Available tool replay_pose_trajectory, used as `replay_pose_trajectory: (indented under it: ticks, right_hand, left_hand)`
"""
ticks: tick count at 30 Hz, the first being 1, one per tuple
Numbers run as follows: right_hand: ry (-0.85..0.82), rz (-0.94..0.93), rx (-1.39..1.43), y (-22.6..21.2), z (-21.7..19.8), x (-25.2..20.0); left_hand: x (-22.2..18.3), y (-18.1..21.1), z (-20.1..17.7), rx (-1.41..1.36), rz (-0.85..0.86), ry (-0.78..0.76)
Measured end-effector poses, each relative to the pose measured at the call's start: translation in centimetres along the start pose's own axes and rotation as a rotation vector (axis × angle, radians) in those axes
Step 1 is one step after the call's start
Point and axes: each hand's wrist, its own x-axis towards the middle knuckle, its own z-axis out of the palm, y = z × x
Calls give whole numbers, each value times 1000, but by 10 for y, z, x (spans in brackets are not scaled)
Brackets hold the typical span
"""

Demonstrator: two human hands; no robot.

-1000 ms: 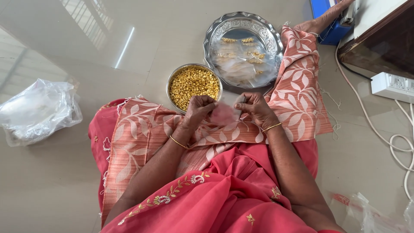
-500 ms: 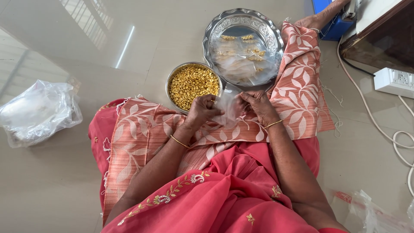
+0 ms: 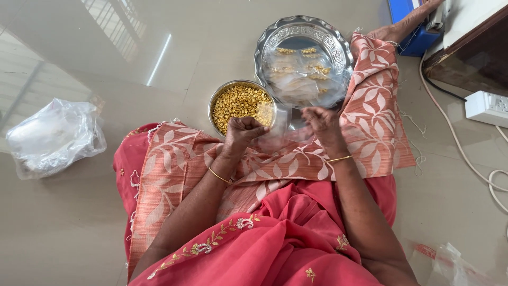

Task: The person sits on the floor and fills small clear plastic pouches with gold-colored beads taken by hand from a metal bowl, then places each filled pouch on a metal tray beside the bowl.

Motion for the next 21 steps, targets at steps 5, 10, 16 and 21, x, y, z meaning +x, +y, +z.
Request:
replay_pose_trajectory:
  ticks: [5,10,16,21]
  right_hand:
    - [-393,190,606,-2,24,-12]
    - [-329,233,658,16,20,-5]
    - [-160,181,-227,24,-7,0]
    - [218,-401,-252,12,8,-3]
  left_hand:
    - [-6,25,16,158,-6,-27]
    - [7,-24,-8,32,122,-32]
    - [0,26,2,-61,-92,-32]
    - [-2,23,7,118,51,1]
